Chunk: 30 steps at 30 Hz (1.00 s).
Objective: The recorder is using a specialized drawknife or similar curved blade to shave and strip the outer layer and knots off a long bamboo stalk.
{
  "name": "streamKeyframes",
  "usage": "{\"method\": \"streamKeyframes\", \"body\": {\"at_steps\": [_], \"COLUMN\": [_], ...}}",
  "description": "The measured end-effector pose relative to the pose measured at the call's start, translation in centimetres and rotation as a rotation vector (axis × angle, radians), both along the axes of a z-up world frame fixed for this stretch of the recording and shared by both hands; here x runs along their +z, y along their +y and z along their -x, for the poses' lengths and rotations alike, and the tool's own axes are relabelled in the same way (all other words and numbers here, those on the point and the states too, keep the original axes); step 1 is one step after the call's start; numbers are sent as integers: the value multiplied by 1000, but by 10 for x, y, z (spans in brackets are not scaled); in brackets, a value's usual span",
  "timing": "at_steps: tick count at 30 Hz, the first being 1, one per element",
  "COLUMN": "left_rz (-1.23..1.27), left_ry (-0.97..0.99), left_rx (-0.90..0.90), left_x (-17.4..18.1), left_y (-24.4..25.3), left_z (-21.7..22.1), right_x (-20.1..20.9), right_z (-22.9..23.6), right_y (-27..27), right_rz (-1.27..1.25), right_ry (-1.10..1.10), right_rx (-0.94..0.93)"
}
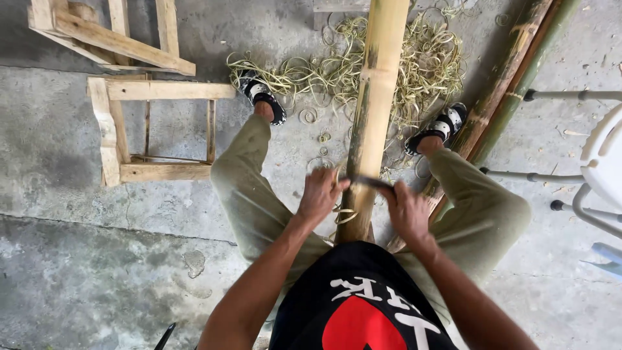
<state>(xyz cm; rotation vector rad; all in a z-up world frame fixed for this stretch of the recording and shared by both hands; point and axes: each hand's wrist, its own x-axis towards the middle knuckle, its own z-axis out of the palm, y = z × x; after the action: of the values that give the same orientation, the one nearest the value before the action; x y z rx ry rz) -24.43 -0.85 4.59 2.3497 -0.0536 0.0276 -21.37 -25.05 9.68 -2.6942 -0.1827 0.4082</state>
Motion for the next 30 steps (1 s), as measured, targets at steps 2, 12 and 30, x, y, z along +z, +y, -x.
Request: {"method": "streamKeyframes", "body": {"at_steps": [2, 12, 30], "left_rz": [91, 395, 310], "left_ry": [216, 649, 179], "left_rx": [-38, 339, 763], "left_x": [3, 33, -14], "left_y": [5, 47, 69], "left_z": [36, 24, -60], "right_x": [5, -26, -15], "right_z": [41, -35, -76], "right_y": [-3, -37, 97], "right_rz": [-28, -572, -251], "right_ry": [-51, 468, 317], "right_rx": [87, -151, -689]}}
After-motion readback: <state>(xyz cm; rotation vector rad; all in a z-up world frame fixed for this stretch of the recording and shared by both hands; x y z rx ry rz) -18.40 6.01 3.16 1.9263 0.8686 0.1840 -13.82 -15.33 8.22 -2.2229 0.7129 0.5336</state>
